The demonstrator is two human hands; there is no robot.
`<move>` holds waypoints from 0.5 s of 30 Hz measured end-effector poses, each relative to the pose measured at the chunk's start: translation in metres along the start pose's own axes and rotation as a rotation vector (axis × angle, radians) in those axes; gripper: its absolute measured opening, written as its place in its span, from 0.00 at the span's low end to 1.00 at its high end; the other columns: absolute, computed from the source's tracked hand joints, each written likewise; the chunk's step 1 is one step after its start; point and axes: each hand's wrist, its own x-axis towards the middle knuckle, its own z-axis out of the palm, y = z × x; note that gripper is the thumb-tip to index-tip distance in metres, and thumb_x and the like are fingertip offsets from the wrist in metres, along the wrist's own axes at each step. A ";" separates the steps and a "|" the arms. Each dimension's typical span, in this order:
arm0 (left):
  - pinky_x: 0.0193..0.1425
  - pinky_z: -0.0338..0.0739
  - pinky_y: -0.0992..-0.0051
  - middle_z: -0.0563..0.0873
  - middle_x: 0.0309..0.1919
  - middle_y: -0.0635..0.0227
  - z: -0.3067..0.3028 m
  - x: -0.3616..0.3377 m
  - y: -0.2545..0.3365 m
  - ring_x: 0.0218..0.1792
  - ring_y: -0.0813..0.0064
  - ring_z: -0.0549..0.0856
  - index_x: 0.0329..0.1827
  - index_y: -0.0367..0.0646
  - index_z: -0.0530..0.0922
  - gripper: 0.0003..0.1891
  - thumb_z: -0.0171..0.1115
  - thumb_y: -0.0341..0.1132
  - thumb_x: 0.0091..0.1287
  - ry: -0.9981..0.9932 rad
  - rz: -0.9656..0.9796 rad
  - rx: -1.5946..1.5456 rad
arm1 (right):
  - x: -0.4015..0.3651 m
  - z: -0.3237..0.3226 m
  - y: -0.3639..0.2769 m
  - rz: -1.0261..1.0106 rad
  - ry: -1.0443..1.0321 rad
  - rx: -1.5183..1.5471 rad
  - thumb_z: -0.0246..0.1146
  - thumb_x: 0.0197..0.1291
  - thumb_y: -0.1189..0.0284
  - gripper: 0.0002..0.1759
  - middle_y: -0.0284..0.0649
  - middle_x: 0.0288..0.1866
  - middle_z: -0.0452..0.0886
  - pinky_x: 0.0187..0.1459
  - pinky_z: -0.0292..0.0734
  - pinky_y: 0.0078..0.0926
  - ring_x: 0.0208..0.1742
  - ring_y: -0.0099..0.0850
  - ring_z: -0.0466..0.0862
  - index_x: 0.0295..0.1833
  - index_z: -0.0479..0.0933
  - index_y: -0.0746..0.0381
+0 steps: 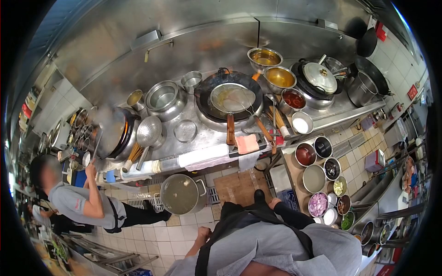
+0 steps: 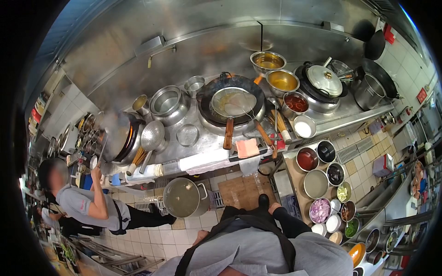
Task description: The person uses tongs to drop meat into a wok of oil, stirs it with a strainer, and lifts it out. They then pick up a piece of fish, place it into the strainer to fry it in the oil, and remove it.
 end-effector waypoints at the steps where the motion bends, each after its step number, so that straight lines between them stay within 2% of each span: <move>1: 0.40 0.86 0.67 0.92 0.31 0.65 0.001 0.000 -0.001 0.36 0.65 0.92 0.29 0.52 0.89 0.05 0.68 0.39 0.57 0.001 -0.009 -0.022 | 0.000 0.000 0.000 0.002 -0.008 -0.012 0.59 0.63 0.62 0.20 0.55 0.48 0.88 0.60 0.81 0.42 0.56 0.49 0.87 0.43 0.88 0.67; 5: 0.40 0.87 0.69 0.92 0.31 0.66 0.016 0.006 -0.009 0.37 0.67 0.92 0.30 0.53 0.90 0.05 0.69 0.40 0.55 0.049 -0.013 -0.022 | 0.003 0.002 0.002 0.030 -0.031 -0.041 0.60 0.63 0.62 0.20 0.55 0.49 0.88 0.61 0.81 0.42 0.57 0.48 0.87 0.42 0.89 0.67; 8: 0.29 0.82 0.64 0.89 0.24 0.61 0.006 0.000 -0.007 0.27 0.62 0.89 0.26 0.44 0.86 0.04 0.68 0.32 0.58 0.128 -0.020 -0.346 | 0.001 0.001 0.001 0.007 -0.034 -0.067 0.59 0.63 0.62 0.20 0.55 0.48 0.88 0.60 0.82 0.41 0.56 0.48 0.87 0.42 0.89 0.67; 11: 0.19 0.71 0.62 0.81 0.18 0.58 -0.050 -0.019 0.032 0.17 0.63 0.80 0.22 0.38 0.80 0.08 0.63 0.24 0.60 0.113 -0.431 -1.107 | 0.003 0.007 0.005 0.039 -0.017 0.001 0.58 0.64 0.61 0.21 0.55 0.47 0.89 0.60 0.82 0.40 0.56 0.48 0.88 0.43 0.89 0.67; 13: 0.16 0.65 0.64 0.78 0.16 0.59 -0.049 -0.015 0.030 0.15 0.66 0.76 0.21 0.38 0.76 0.10 0.60 0.21 0.62 0.092 -0.374 -1.134 | -0.003 0.001 0.001 0.029 -0.011 -0.027 0.58 0.64 0.60 0.22 0.55 0.47 0.89 0.60 0.82 0.40 0.55 0.48 0.88 0.43 0.89 0.67; 15: 0.15 0.62 0.64 0.77 0.16 0.60 -0.049 -0.017 0.031 0.14 0.68 0.75 0.20 0.37 0.75 0.11 0.59 0.20 0.62 0.085 -0.398 -1.176 | -0.007 -0.001 -0.002 0.028 0.005 -0.048 0.59 0.64 0.60 0.22 0.55 0.47 0.89 0.60 0.82 0.40 0.55 0.49 0.88 0.43 0.89 0.67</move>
